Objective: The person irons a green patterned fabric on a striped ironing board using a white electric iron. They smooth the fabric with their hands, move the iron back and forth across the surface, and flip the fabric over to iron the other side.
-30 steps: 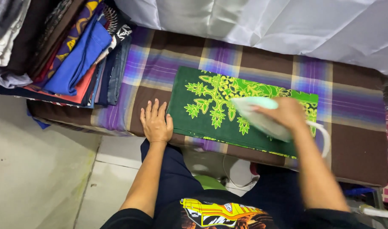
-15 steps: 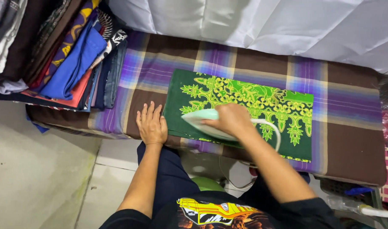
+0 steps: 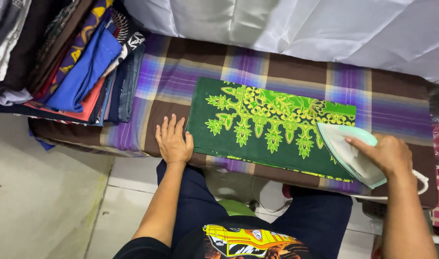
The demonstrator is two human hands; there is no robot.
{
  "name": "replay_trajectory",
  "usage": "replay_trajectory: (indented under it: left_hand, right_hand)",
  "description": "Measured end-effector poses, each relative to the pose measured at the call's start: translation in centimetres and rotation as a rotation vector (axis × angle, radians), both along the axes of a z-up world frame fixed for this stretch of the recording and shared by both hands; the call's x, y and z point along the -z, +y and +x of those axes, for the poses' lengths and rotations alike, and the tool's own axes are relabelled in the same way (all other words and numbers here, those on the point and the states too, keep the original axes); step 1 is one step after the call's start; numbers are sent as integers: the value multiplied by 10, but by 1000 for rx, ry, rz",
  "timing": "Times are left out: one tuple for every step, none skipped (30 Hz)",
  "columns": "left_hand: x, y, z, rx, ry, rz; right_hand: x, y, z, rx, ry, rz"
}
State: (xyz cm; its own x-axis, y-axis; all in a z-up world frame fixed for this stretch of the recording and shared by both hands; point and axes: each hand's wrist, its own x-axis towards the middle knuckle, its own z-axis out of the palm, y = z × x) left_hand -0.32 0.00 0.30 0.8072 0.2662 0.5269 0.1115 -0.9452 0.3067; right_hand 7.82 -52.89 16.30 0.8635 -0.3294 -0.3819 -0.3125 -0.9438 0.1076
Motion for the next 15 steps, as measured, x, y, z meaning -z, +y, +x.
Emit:
replay_trajectory:
  left_hand:
    - [1, 0, -1, 4, 0, 1]
    - [1, 0, -1, 5, -8, 1]
    - [2, 0, 0, 7, -17, 0]
    - [2, 0, 2, 11, -19, 1]
    - [2, 1, 1, 10, -16, 7]
    - [2, 1, 0, 9, -14, 13]
    - [7, 2, 1, 11, -12, 15]
    - [13, 3, 2, -27, 1, 39]
    - [18, 4, 3, -67, 14, 62]
    - [20, 3, 3, -67, 15, 63]
    - [20, 4, 3, -71, 15, 63]
    - [21, 4, 4, -75, 14, 64]
    - [20, 4, 3, -78, 14, 67]
    - [19, 3, 2, -79, 12, 73]
    - [18, 3, 2, -78, 11, 79]
  right_hand:
    - [-2, 7, 1, 4, 0, 1]
    - [-5, 14, 3, -27, 6, 16]
    - [-8, 20, 6, -58, 10, 30]
    - [-6, 33, 11, -54, 9, 31]
    - [-4, 47, 15, -116, 3, 54]
    - [-1, 60, 20, -179, -4, 77]
    - [-4, 83, 22, -177, -2, 79]
    - [-6, 106, 24, -265, -70, 166]
    - [-9, 129, 27, -353, -141, 252]
    - [-5, 152, 34, -352, -140, 253]
    - [-1, 175, 42, -417, -154, 300]
    - [3, 198, 50, -481, -168, 348]
    - [4, 223, 55, -484, -169, 352]
    - [5, 248, 59, -546, -185, 384]
    - [6, 272, 65, -607, -202, 418]
